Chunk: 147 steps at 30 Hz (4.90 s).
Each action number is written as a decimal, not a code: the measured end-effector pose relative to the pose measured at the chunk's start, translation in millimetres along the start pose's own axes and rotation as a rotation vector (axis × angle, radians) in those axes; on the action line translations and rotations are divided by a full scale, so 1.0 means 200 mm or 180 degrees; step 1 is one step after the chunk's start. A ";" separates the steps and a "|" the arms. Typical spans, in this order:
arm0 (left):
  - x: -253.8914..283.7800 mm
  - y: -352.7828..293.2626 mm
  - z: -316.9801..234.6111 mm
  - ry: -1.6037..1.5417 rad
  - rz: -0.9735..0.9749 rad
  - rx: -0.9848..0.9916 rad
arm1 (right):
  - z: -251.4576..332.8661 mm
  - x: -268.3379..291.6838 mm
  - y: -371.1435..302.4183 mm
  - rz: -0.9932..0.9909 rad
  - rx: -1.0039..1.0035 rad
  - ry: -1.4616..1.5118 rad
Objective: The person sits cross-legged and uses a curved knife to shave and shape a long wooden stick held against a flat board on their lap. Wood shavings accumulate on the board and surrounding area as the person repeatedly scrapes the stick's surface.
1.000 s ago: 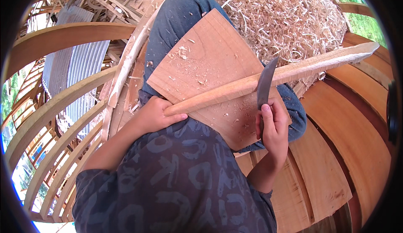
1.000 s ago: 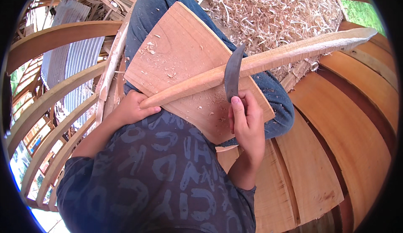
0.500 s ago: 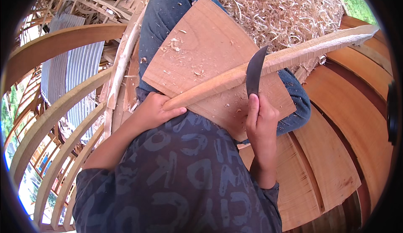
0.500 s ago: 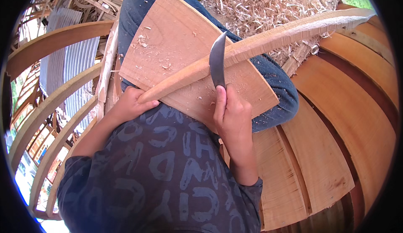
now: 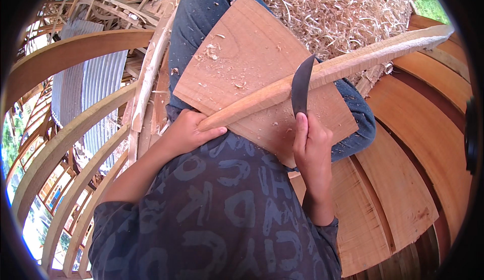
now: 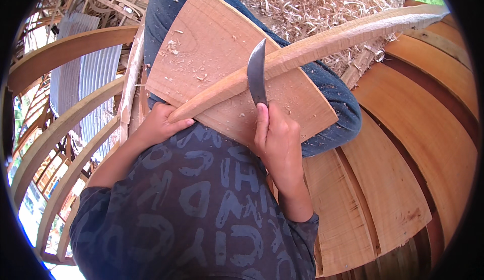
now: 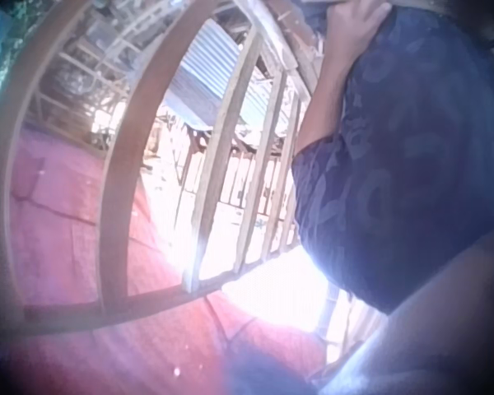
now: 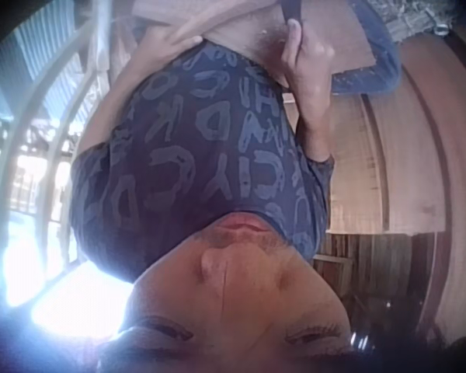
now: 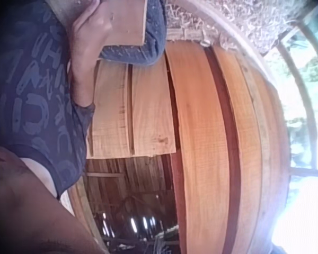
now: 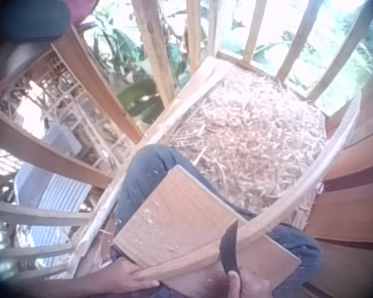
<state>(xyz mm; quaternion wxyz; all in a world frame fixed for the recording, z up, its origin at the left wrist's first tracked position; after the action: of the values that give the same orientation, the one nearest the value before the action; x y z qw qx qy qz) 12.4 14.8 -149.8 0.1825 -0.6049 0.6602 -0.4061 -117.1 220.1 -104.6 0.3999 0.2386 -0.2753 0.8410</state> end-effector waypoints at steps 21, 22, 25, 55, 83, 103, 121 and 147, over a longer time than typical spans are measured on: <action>-0.01 0.01 0.02 0.0138 0.0168 0.0277 | 0.05 -0.24 -0.14 0.1132 0.0194 0.0502; -0.01 0.01 0.01 0.0146 0.0117 0.0144 | 0.06 -0.23 -0.13 0.0970 0.0183 0.0565; -0.01 0.01 0.02 0.0191 0.0056 0.0057 | 0.06 -0.19 -0.11 0.0651 -0.0081 0.0738; -0.09 -0.09 -0.30 -0.0442 0.1075 0.0932 | 0.05 -0.04 -0.17 -0.0298 0.0171 -0.0182; -0.07 -0.09 -0.22 -0.0276 0.0905 0.0851 | 0.01 -0.02 -0.12 -0.0744 -0.0095 -0.0896; -0.07 -0.09 -0.23 -0.0342 0.0875 0.0934 | -0.01 0.03 -0.10 -0.0528 -0.0023 -0.1136; -0.08 -0.06 -0.24 -0.0385 0.0853 0.0652 | 0.04 -0.02 -0.11 -0.0505 0.0164 -0.0868; -0.07 -0.06 -0.26 -0.0215 0.0858 0.0627 | 0.04 -0.05 -0.11 -0.0623 0.0234 -0.1155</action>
<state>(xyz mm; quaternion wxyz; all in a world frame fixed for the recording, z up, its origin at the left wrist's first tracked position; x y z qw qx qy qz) -15.5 45.9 -113.1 0.3159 -0.5033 0.6859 -0.4201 -92.6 221.2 -99.8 0.4146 0.4263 -0.2874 0.7509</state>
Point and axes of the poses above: each hand's wrist, its own y-axis towards the middle knuckle, its own x-axis out of the back of the hand, z = x × y, the point moved 5 cm from there along y, towards the middle knuckle, and after that the axes turned 8 degrees about x, right-handed, at the moved point
